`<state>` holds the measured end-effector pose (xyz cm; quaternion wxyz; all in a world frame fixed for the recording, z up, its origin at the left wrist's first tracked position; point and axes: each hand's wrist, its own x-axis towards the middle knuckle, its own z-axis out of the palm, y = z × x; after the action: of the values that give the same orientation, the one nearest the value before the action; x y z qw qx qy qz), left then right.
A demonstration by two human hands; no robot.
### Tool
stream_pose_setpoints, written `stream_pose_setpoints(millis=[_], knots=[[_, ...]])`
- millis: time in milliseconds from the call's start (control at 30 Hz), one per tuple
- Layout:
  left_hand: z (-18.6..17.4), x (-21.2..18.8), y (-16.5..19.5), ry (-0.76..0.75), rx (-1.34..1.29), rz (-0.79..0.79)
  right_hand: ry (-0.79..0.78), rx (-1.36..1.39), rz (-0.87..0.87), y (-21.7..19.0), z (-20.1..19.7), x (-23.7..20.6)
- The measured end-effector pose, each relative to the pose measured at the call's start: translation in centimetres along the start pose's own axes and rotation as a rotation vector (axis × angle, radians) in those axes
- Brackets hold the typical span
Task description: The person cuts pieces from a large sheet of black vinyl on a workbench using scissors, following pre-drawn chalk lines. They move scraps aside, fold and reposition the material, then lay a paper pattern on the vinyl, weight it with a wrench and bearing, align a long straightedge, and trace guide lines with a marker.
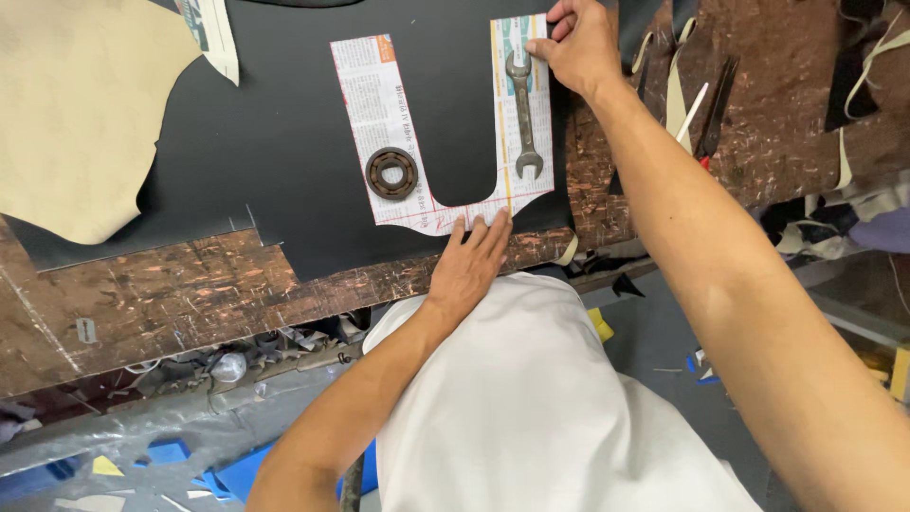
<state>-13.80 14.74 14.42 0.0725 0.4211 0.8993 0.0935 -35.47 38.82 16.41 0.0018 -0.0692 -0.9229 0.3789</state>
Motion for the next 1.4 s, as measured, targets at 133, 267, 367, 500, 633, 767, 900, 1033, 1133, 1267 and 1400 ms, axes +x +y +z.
stream_pose_setpoints(millis=[133, 267, 367, 500, 633, 767, 900, 1033, 1133, 1267, 1400], knots=[[0.3, 0.8, 0.4, -0.053, 0.025, -0.012, -0.04, -0.087, 0.008, -0.2, -0.3, 0.8], [0.4, 1.0, 0.5, -0.064, 0.059, -0.014, -0.027, -0.072, -0.043, 0.0, 0.1, 1.0], [0.5, 1.1, 0.4, -0.068, 0.046, -0.001, -0.006, -0.052, -0.02, 0.2, 0.2, 1.0], [0.6, 1.1, 0.3, -0.062, 0.033, 0.002, -0.048, 0.106, 0.142, 0.3, 0.2, 1.0], [0.7, 1.1, 0.3, -0.056, 0.033, 0.01, -0.097, 0.127, 0.091, 0.8, -0.1, 0.7], [0.7, 1.2, 0.2, -0.042, 0.041, 0.008, -0.128, 0.06, 0.17, 1.9, 0.0, 0.2], [0.7, 1.2, 0.3, -0.058, 0.043, 0.011, -0.094, 0.13, 0.013, 2.7, 0.3, -0.1], [0.6, 1.2, 0.4, -0.048, 0.047, 0.012, -0.002, 0.048, -0.154, 2.9, 0.5, -0.6], [0.6, 1.2, 0.4, -0.054, 0.046, 0.007, 0.059, -0.043, -0.215, 2.6, 0.5, -1.0], [0.5, 1.3, 0.7, -0.074, 0.033, 0.001, 0.05, -0.047, -0.028, 2.5, 0.5, -1.3], [0.1, 1.3, 0.7, -0.054, -0.045, -0.017, 0.078, -0.049, 0.054, 3.1, 0.9, -1.1]])
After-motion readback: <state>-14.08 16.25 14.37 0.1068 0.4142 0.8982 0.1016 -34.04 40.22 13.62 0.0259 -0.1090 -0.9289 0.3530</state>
